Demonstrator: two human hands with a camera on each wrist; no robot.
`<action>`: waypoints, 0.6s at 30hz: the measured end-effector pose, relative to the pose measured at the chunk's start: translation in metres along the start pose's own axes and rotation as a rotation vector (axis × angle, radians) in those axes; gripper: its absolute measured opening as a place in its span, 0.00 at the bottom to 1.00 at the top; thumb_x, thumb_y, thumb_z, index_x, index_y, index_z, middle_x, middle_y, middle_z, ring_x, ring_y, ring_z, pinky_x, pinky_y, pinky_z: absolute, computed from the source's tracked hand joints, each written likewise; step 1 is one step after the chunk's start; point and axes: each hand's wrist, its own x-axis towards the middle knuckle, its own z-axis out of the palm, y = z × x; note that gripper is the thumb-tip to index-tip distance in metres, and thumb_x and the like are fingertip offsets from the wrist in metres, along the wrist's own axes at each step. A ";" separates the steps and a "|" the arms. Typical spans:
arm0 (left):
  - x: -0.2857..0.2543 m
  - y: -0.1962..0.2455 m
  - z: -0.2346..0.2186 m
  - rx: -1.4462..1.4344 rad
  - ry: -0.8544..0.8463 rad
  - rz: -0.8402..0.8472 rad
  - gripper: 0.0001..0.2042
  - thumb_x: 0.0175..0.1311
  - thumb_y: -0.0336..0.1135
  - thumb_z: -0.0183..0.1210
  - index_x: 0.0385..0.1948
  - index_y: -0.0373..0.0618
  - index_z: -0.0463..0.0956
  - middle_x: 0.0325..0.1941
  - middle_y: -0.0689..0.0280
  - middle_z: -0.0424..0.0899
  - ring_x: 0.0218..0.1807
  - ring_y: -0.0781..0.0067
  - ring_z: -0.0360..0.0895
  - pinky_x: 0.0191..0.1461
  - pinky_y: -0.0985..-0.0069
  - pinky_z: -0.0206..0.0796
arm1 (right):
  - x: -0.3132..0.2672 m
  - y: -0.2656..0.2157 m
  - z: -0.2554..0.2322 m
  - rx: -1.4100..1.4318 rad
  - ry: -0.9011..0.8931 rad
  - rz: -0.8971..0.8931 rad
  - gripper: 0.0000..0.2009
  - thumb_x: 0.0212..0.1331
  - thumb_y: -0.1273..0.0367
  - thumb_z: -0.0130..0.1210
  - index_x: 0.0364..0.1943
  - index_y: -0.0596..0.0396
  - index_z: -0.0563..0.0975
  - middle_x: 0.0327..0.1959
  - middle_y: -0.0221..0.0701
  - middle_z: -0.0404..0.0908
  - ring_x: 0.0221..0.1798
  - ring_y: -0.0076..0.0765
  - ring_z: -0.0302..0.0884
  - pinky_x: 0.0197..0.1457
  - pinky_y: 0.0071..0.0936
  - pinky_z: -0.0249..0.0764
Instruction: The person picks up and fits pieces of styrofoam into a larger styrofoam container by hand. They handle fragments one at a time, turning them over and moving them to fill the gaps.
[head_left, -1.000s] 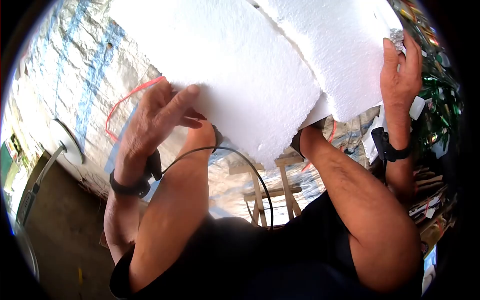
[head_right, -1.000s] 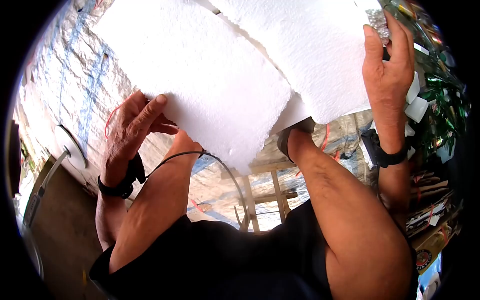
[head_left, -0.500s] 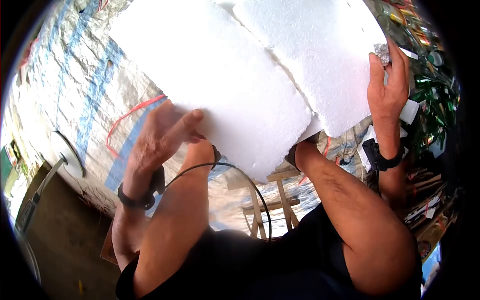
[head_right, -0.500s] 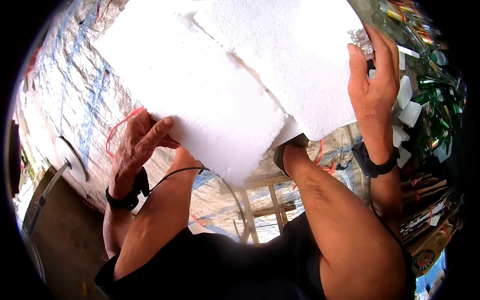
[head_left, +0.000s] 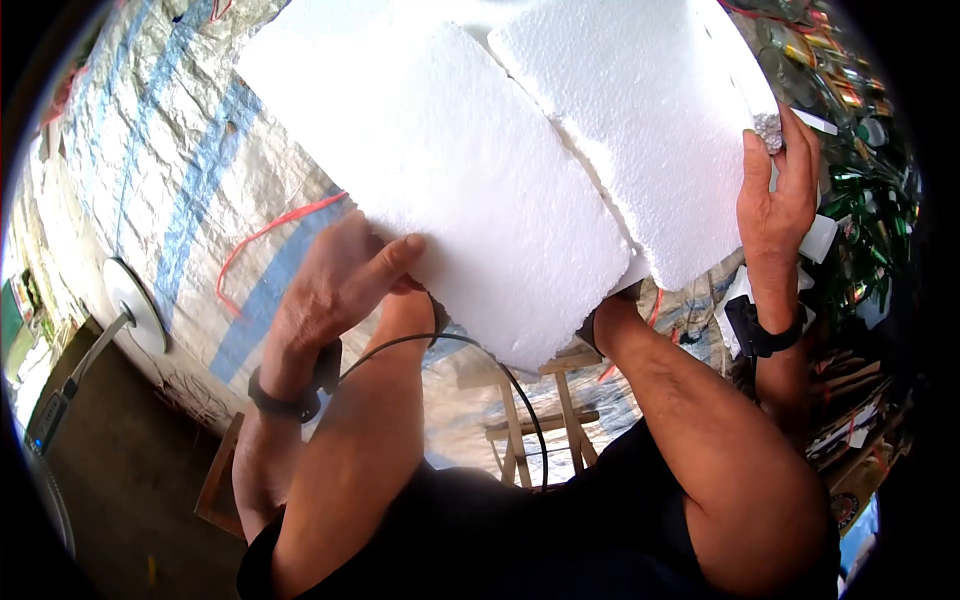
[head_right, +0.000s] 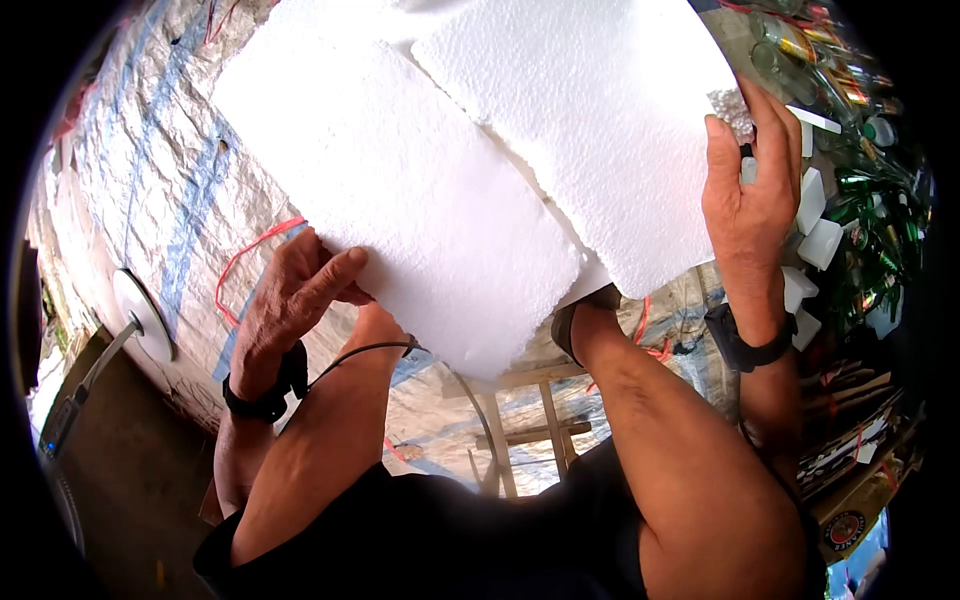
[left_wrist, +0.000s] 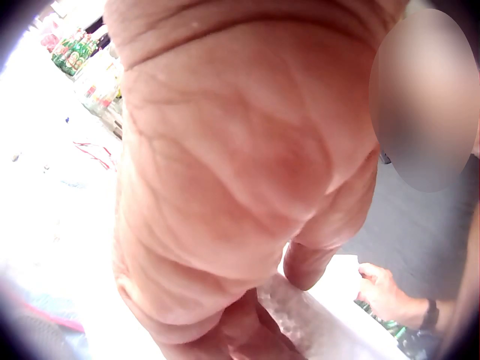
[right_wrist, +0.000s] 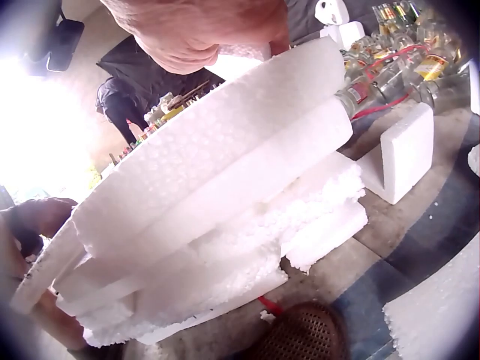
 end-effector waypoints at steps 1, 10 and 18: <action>0.000 0.001 0.000 0.000 -0.002 -0.002 0.35 0.69 0.63 0.61 0.29 0.27 0.84 0.27 0.52 0.89 0.35 0.64 0.89 0.42 0.68 0.81 | 0.000 0.000 0.000 0.000 -0.002 0.002 0.21 0.72 0.70 0.59 0.66 0.62 0.74 0.60 0.42 0.77 0.59 0.38 0.81 0.57 0.33 0.84; -0.002 -0.008 -0.007 -0.169 -0.010 -0.047 0.29 0.69 0.53 0.67 0.45 0.26 0.75 0.36 0.51 0.88 0.41 0.67 0.87 0.45 0.73 0.79 | 0.001 0.005 -0.006 0.046 0.069 0.065 0.20 0.71 0.72 0.59 0.65 0.61 0.76 0.60 0.42 0.78 0.59 0.38 0.80 0.57 0.31 0.81; -0.032 -0.009 -0.031 -0.143 0.037 0.013 0.29 0.71 0.58 0.62 0.48 0.34 0.75 0.39 0.59 0.87 0.38 0.74 0.83 0.40 0.77 0.74 | 0.029 -0.048 -0.060 0.099 -0.060 -0.239 0.23 0.71 0.75 0.54 0.68 0.70 0.67 0.64 0.52 0.71 0.67 0.55 0.74 0.69 0.47 0.77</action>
